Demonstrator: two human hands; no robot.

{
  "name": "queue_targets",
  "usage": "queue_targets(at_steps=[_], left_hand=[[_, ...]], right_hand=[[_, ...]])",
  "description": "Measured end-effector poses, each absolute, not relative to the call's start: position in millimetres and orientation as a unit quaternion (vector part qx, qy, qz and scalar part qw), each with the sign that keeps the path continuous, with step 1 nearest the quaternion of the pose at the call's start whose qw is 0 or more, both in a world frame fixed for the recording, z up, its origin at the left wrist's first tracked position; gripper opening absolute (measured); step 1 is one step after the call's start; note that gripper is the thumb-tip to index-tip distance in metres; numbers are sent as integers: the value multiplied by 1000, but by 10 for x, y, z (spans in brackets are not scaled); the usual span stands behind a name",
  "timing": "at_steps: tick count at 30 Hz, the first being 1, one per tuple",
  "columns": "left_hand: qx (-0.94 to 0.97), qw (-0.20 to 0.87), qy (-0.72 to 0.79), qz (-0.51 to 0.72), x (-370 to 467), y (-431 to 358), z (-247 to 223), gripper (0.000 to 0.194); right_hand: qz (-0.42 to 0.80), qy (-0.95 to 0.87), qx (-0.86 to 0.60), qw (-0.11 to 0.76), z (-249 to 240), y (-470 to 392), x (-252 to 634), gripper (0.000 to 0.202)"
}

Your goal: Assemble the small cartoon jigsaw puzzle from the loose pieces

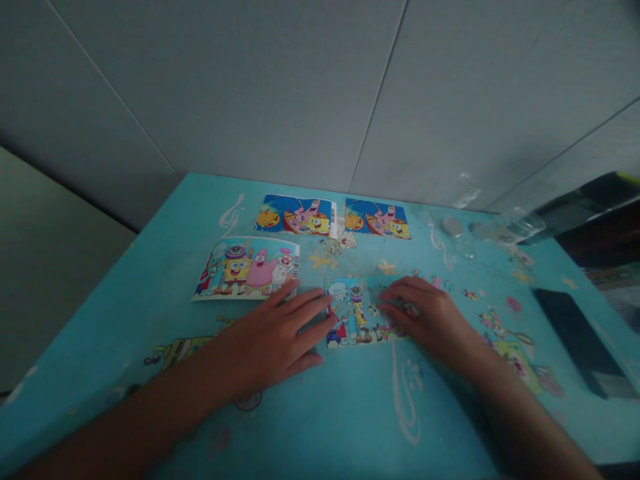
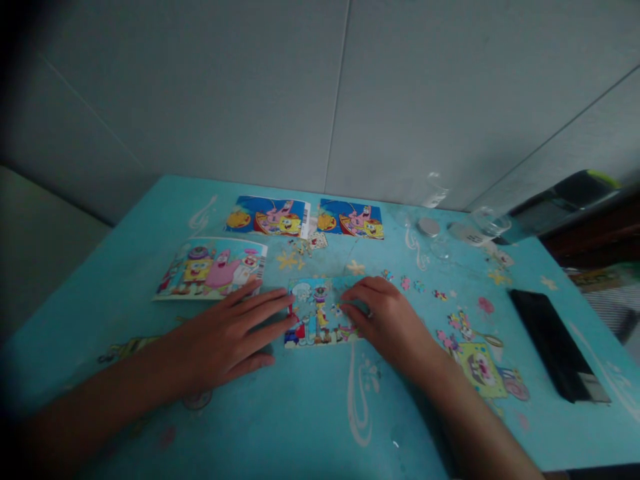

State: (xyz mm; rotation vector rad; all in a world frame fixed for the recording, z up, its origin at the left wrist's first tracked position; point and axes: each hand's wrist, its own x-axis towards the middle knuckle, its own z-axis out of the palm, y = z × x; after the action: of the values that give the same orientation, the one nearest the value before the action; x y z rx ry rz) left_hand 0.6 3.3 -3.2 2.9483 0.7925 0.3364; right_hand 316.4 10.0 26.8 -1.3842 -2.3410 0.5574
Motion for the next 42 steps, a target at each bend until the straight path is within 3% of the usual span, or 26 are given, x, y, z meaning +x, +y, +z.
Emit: queue_targets(at_steps=[5, 20, 42], left_hand=[[959, 30, 254, 122, 18, 42, -12, 48], [958, 35, 261, 113, 14, 36, -22, 47], [961, 33, 257, 101, 2, 39, -16, 47]], right_hand=[[199, -820, -516, 148, 209, 57, 3157, 7], [250, -817, -482, 196, 197, 70, 3065, 8], [35, -898, -427, 96, 210, -70, 3024, 28]])
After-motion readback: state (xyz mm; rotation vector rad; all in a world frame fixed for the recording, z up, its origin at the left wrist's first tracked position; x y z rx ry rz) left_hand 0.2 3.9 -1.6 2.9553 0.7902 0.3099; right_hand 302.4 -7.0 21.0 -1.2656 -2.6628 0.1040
